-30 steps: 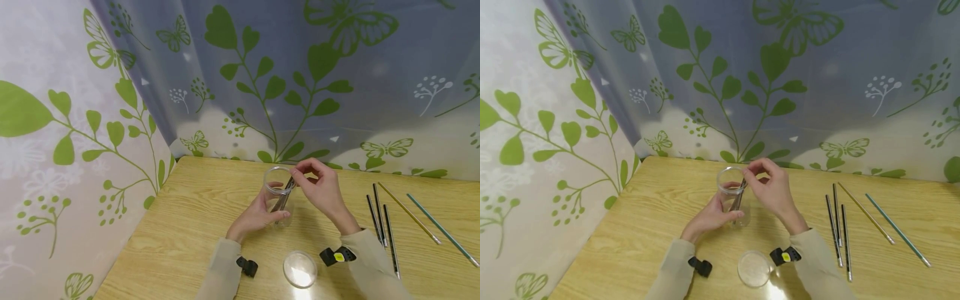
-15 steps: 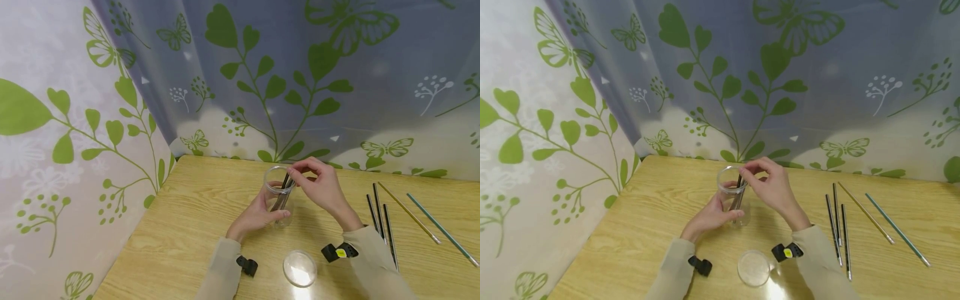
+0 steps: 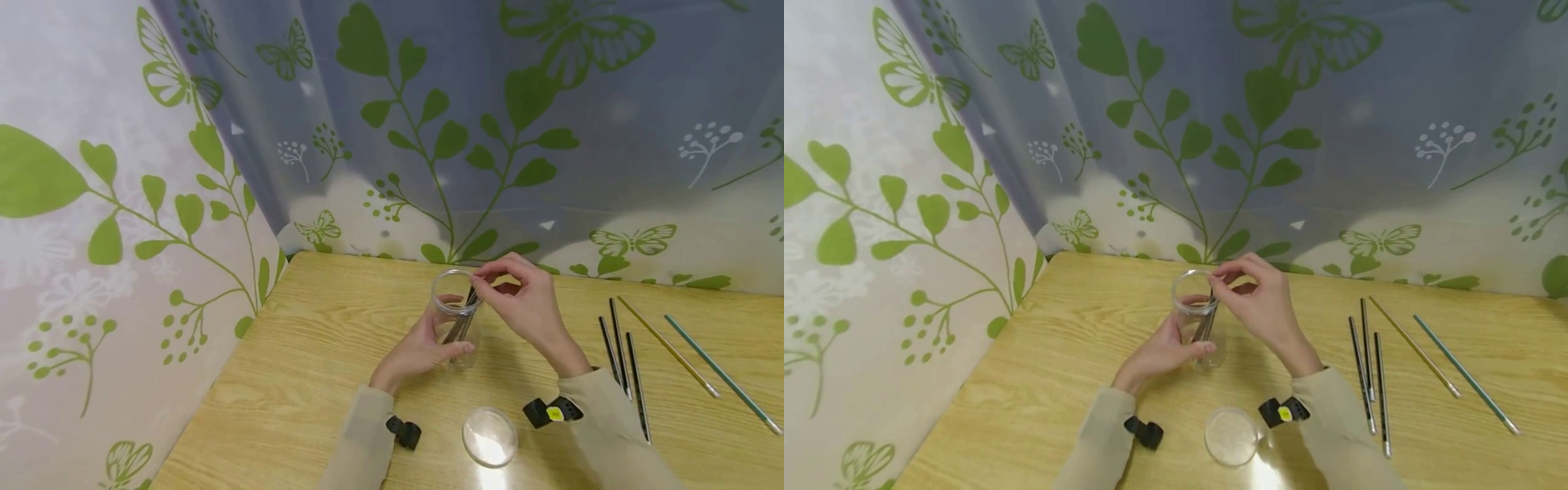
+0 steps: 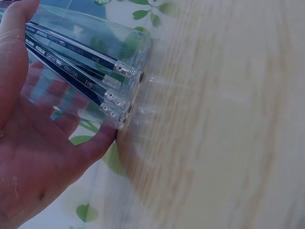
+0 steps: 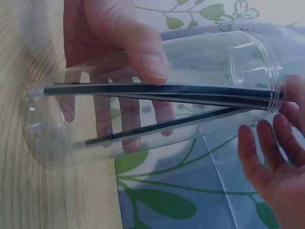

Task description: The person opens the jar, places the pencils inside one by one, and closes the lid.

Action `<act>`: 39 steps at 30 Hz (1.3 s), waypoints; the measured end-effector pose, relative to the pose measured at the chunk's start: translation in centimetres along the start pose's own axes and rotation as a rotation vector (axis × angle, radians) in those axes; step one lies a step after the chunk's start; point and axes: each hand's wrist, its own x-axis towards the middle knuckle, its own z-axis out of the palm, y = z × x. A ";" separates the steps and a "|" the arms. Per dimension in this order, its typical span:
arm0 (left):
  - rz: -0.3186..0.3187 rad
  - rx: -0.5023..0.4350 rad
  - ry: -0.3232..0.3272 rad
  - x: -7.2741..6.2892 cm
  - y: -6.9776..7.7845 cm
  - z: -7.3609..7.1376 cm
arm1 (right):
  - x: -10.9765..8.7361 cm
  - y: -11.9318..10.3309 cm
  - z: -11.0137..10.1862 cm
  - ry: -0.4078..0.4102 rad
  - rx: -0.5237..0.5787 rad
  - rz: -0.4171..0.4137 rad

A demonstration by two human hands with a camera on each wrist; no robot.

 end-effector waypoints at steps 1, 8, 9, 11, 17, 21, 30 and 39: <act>-0.001 0.002 0.000 0.0 0.0 0.0 | 0.0 0.0 0.0 0.005 0.007 -0.011; -0.018 0.001 0.002 0.0 0.1 0.0 | -0.1 0.2 0.1 -0.021 0.027 -0.040; -0.023 0.000 0.005 0.0 0.2 0.0 | -0.1 0.2 0.1 -0.029 0.022 -0.044; -0.030 -0.002 0.009 -0.1 0.2 0.1 | -0.1 0.3 0.1 -0.042 0.011 -0.054; -0.028 -0.014 0.012 -0.1 0.2 0.1 | -0.2 0.3 0.0 -0.050 0.017 -0.074; -0.027 -0.011 0.014 -0.1 0.2 0.1 | -0.2 0.3 -0.1 -0.053 0.027 -0.090; -0.021 0.005 0.017 0.0 0.1 0.1 | -0.5 0.4 -0.2 -0.077 0.042 -0.146; -0.026 0.033 0.015 0.0 0.3 0.0 | -0.9 0.6 -0.6 -0.043 0.077 -0.150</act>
